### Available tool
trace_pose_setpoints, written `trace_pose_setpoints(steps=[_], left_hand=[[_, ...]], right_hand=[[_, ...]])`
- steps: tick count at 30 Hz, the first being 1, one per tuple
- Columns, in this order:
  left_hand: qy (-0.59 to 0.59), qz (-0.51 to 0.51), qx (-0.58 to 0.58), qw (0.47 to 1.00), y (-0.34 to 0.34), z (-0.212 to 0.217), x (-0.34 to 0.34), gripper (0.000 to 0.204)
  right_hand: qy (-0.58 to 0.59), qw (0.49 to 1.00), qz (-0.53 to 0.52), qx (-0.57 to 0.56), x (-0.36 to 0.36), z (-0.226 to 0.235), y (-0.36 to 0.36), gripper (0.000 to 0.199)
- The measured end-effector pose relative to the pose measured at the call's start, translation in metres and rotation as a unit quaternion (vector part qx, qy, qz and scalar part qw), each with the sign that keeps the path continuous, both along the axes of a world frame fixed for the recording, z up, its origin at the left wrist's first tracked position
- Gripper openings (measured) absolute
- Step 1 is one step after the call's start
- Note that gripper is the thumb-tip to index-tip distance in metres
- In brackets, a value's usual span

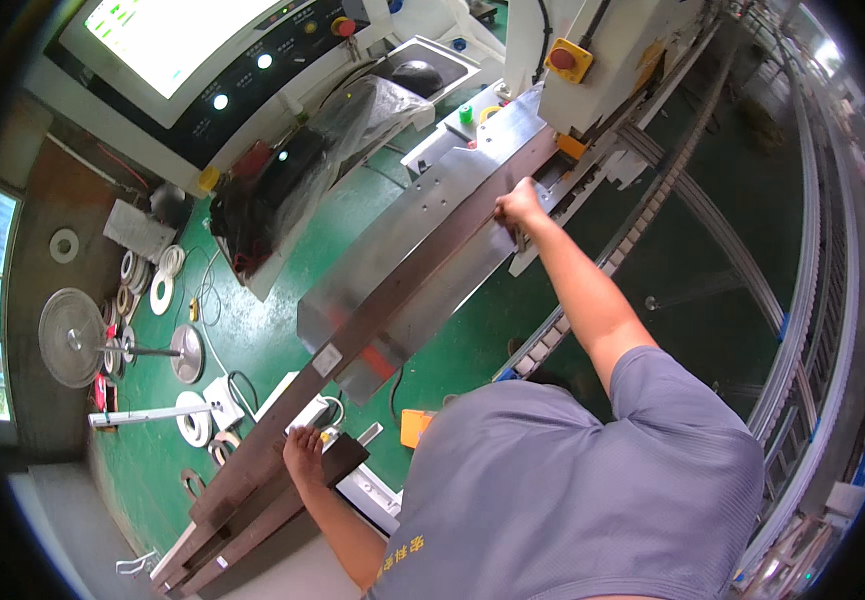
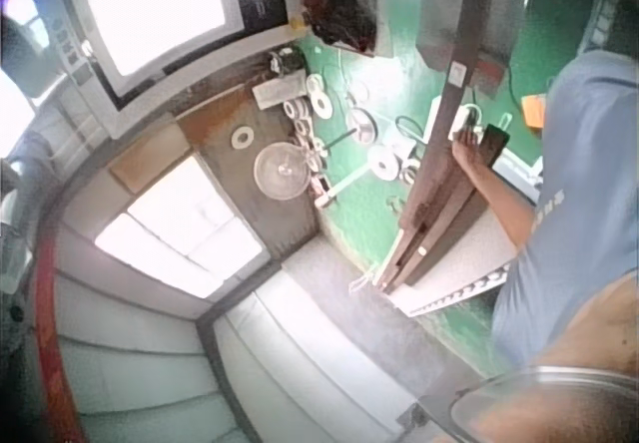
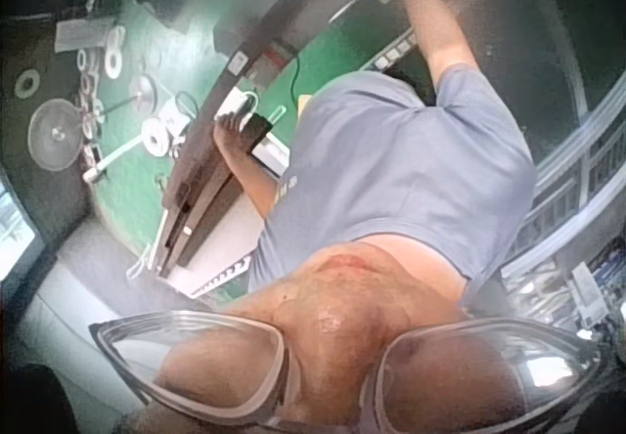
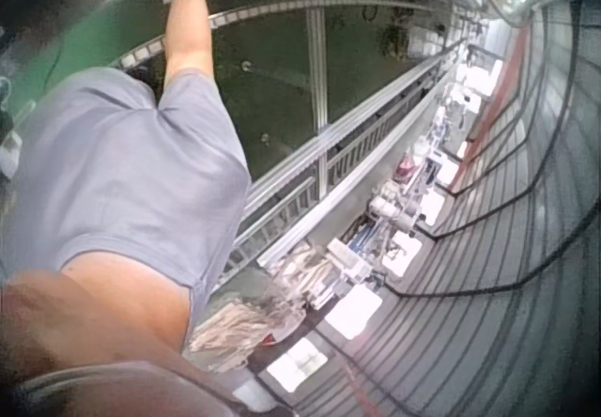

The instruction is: The person picks up long wooden boards one at a time from a table and feeds them into a woodworking machine.

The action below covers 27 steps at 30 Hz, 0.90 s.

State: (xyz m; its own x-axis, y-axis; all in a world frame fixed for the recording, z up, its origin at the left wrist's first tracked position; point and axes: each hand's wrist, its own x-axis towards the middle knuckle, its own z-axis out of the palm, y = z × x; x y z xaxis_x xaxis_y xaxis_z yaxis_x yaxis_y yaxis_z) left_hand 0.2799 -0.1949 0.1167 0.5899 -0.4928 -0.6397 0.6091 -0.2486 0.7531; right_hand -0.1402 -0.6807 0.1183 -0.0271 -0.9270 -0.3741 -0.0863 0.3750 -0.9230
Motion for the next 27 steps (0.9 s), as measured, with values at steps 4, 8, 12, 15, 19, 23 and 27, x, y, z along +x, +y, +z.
trace_pose_setpoints(steps=[4, 8, 12, 15, 19, 23, 27], left_hand=[[0.046, -0.008, -0.044, 0.998, -0.063, 0.009, -0.022, 0.047], [0.087, 0.002, -0.019, 0.996, -0.08, 0.008, -0.042, 0.031], [0.1, -0.047, -0.014, 0.994, -0.123, 0.027, -0.079, 0.034], [0.097, -0.121, -0.023, 0.988, -0.131, 0.039, -0.092, 0.035], [0.025, -0.081, 0.008, 0.996, -0.103, 0.025, -0.07, 0.035], [0.0, 0.036, 0.019, 0.999, -0.045, 0.001, -0.027, 0.035], [-0.036, 0.093, 0.028, 0.995, -0.02, -0.002, 0.0, 0.031]], right_hand=[[0.271, 0.932, -0.146, -0.194, -0.035, -0.035, -0.026, 0.082], [0.072, 0.996, -0.056, -0.024, 0.026, 0.046, 0.066, 0.091], [0.054, 0.991, 0.102, -0.066, 0.079, -0.022, 0.154, 0.1], [-0.065, 0.979, 0.193, 0.013, 0.106, -0.003, 0.182, 0.102], [-0.139, 0.97, 0.177, 0.096, 0.091, 0.022, 0.161, 0.102], [-0.158, 0.971, 0.149, 0.097, 0.062, 0.024, 0.133, 0.102], [-0.174, 0.971, 0.116, 0.119, 0.046, 0.027, 0.104, 0.094]])
